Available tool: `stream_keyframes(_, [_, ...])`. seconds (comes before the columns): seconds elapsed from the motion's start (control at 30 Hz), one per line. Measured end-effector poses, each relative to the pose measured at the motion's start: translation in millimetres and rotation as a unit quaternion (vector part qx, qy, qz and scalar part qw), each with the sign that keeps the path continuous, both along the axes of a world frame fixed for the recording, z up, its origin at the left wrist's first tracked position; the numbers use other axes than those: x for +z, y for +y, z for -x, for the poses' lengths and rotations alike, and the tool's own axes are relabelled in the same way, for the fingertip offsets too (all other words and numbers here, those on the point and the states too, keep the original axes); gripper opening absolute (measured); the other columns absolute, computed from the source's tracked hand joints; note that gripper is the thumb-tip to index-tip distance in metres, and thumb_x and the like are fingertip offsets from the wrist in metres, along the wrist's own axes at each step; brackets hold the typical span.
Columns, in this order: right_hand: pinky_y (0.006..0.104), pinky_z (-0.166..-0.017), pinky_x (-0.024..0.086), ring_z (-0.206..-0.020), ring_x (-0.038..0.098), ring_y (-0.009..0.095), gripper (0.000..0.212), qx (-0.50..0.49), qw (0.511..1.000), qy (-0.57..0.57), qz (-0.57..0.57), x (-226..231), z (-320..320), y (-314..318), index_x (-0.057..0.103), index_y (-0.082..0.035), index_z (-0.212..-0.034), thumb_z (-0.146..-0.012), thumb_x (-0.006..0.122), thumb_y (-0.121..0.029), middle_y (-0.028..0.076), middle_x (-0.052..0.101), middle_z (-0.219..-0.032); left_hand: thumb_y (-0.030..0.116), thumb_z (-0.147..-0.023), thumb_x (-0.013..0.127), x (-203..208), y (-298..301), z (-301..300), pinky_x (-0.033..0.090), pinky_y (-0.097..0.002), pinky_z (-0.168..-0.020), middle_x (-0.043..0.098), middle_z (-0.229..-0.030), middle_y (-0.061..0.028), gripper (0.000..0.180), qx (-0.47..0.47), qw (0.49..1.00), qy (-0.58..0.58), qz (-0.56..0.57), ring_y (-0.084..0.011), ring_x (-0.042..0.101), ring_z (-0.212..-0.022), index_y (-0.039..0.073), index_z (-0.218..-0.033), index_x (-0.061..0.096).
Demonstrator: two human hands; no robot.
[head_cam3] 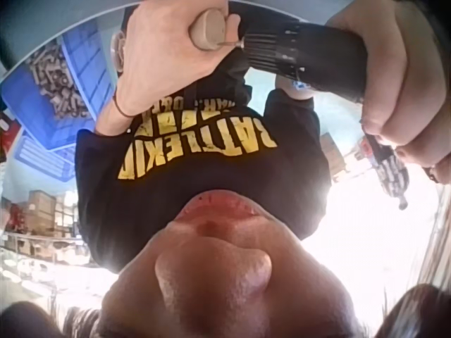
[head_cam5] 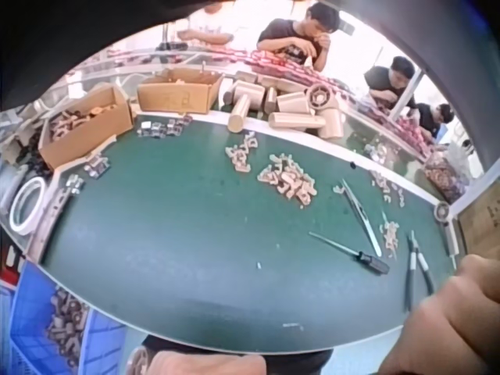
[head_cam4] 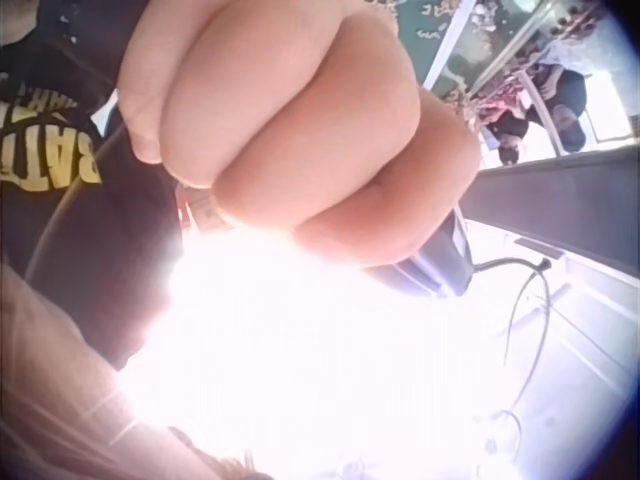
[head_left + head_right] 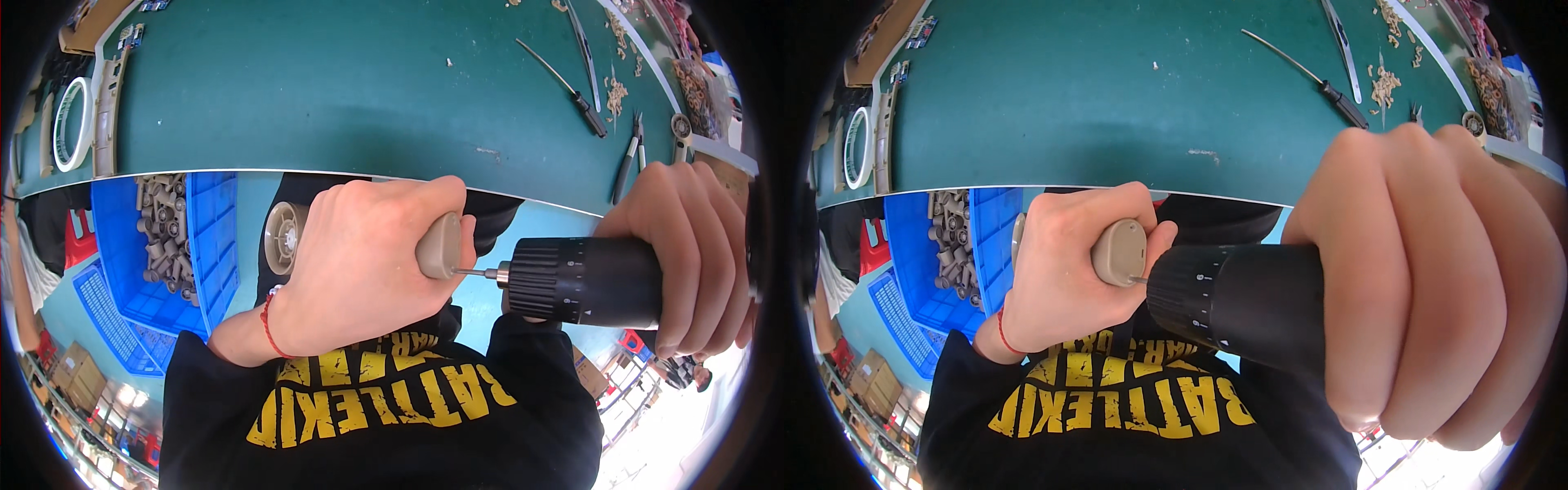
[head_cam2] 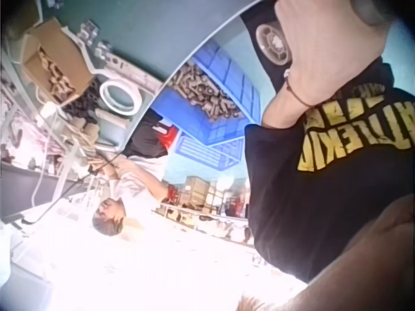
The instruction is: Assembling handheld portable fans by putting together the plastic housing, motor, battery, and circuit board using hand tools.
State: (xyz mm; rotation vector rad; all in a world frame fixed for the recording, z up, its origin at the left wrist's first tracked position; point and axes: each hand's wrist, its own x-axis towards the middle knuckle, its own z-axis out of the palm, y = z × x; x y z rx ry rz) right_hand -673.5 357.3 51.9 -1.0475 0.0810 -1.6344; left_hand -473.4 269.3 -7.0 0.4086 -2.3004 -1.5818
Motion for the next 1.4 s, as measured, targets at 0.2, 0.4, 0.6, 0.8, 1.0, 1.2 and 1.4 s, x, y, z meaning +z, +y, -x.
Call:
stream_keyframes(0.2, [0.0324,-0.069,0.061,-0.067,0.069,0.023,0.006,-0.007,1.000,-0.020,-0.004,1.0,19.6,44.4,0.065,-0.004,-0.079,-0.081,0.070,-0.006,0.012,0.069,-0.079,0.000,-0.074,0.070,5.6,-11.2,-12.6,0.042,-0.0271,-0.061,0.057,-0.081,-0.0055,0.025,-0.102,0.976,-0.091,-0.168,-0.0140,0.055,-0.069,0.004,-0.094,0.054])
stream_keyframes(0.4, [0.0331,-0.069,0.061,-0.067,0.069,0.024,0.007,-0.029,0.996,-0.076,-0.038,-15.8,79.4,121.4,0.064,-0.004,-0.081,-0.083,0.069,-0.008,0.013,0.069,-0.080,0.001,-0.082,0.066,-22.7,-8.2,-43.6,0.044,-0.0269,-0.084,0.052,-0.102,-0.0044,0.041,-0.219,0.826,-0.134,-0.502,-0.0123,0.052,-0.090,0.004,-0.119,0.049])
stream_keyframes(0.6, [0.0339,-0.068,0.061,-0.067,0.069,0.025,0.008,-0.040,0.992,-0.106,-0.057,-58.5,7.5,52.5,0.063,-0.004,-0.082,-0.084,0.068,-0.009,0.013,0.069,-0.080,0.015,-0.089,0.068,-58.4,24.2,-57.1,0.050,-0.0277,-0.075,0.065,-0.093,-0.0083,0.028,-0.170,0.815,-0.142,-0.536,-0.0129,0.063,-0.084,0.001,-0.109,0.054])
stream_keyframes(0.8, [0.0347,-0.068,0.061,-0.068,0.069,0.025,0.010,-0.042,0.990,-0.116,-0.070,-62.8,-22.8,43.6,0.062,-0.003,-0.084,-0.086,0.068,-0.011,0.014,0.069,-0.081,0.022,-0.092,0.066,-62.4,39.9,-69.0,0.048,-0.0255,-0.072,0.064,-0.088,-0.0063,0.031,-0.171,0.786,-0.064,-0.590,-0.0125,0.063,-0.080,0.001,-0.111,0.053])
stream_keyframes(1.0, [0.0354,-0.068,0.061,-0.068,0.069,0.026,0.011,-0.041,0.990,-0.119,-0.066,-67.1,-12.5,53.7,0.062,-0.003,-0.086,-0.088,0.067,-0.012,0.014,0.069,-0.082,0.024,-0.089,0.068,-54.7,38.8,-65.7,0.049,-0.0255,-0.070,0.064,-0.086,-0.0058,0.037,-0.168,0.896,-0.048,-0.408,-0.0153,0.065,-0.074,0.000,-0.112,0.053])
stream_keyframes(1.2, [0.0342,-0.067,0.060,-0.069,0.069,0.026,0.011,-0.020,0.993,-0.105,-0.058,-62.6,-6.0,67.2,0.065,-0.003,-0.085,-0.088,0.067,-0.013,0.013,0.070,-0.083,0.023,-0.084,0.073,-49.3,36.8,-64.1,0.051,-0.0245,-0.069,0.067,-0.089,-0.0088,0.036,-0.170,0.940,-0.026,-0.294,-0.0182,0.069,-0.077,0.000,-0.107,0.057])
stream_keyframes(1.4, [0.0322,-0.067,0.060,-0.069,0.070,0.025,0.010,0.022,0.995,-0.084,-0.040,-62.4,-4.3,68.5,0.069,-0.003,-0.085,-0.088,0.069,-0.014,0.011,0.070,-0.082,0.021,-0.083,0.074,-41.7,39.4,-63.8,0.052,-0.0259,-0.063,0.067,-0.082,-0.0083,0.033,-0.156,0.962,-0.026,-0.221,-0.0210,0.070,-0.070,0.000,-0.103,0.059])
